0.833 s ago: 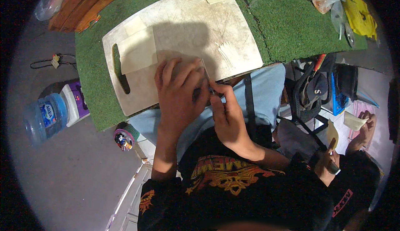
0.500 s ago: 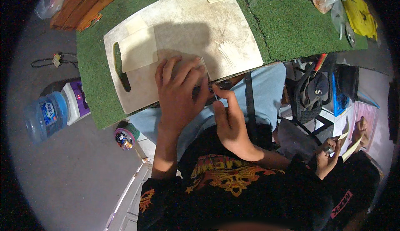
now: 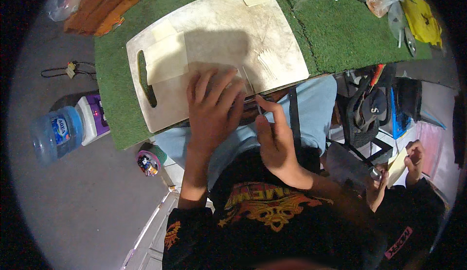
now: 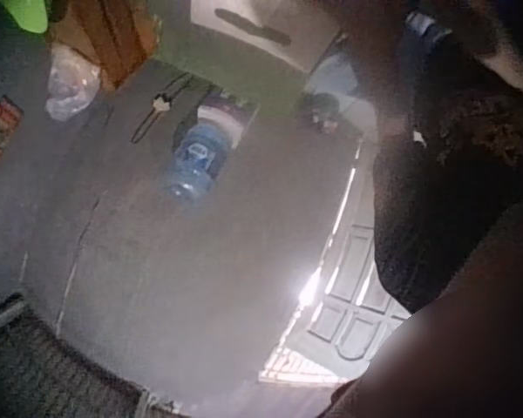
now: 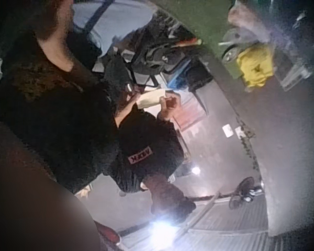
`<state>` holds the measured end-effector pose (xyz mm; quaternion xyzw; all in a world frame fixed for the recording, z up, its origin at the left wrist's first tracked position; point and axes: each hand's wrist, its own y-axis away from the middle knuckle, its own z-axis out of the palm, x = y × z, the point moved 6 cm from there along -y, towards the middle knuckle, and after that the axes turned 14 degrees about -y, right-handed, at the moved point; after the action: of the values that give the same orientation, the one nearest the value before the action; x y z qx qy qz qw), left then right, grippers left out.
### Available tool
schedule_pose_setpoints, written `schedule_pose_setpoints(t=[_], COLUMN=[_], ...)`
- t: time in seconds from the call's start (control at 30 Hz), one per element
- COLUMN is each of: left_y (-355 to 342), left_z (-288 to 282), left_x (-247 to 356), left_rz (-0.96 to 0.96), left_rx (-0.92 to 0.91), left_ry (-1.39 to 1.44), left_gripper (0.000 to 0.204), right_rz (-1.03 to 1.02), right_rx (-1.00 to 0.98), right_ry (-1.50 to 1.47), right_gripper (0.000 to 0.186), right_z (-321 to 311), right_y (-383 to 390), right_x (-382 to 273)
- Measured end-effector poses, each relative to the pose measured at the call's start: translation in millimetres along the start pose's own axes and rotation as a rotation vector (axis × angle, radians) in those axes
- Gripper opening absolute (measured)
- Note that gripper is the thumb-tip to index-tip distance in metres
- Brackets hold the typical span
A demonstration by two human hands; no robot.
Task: The person uses a utility knife to repeatedly cut small rectangular pieces from a larger sheet of material on a white cutting board. The person holds the material with one hand and guides the knife with the other, separating thin strips and placing them aside.
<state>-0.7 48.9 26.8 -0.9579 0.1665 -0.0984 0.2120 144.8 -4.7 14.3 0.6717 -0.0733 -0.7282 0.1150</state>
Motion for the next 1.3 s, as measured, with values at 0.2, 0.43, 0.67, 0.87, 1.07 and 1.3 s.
schedule_pose_setpoints(t=[0.2,0.43,0.67,0.87,1.07,1.3], left_y=[-1,-15,-21,-5,-2,-3], left_z=[-4,-5,-1,-10,-5,-2], left_x=[9,22,29,-3,-4,-3], left_rz=[0.071,0.103,0.138,-0.035,-0.041,-0.042], left_rx=[0.020,-0.002,0.018,0.095,0.080,0.067], left_ry=[0.017,0.043,0.088,0.118,0.106,0.055], left_gripper=[0.029,0.033,0.031,0.030,0.023,0.018], right_rz=[0.078,0.053,-0.079,0.035,0.097,0.038], right_rx=[0.094,0.223,0.239,0.103,-0.046,-0.044], right_ry=[-0.067,-0.140,-0.112,-0.235,-0.254,-0.201], right_gripper=[0.033,0.035,0.035,0.040,0.040,0.035], right_z=[-27,-55,-57,-42,-13,12], right_y=[3,-6,-9,-3,-10,-23], right_x=[4,4,-3,-5,-6,3])
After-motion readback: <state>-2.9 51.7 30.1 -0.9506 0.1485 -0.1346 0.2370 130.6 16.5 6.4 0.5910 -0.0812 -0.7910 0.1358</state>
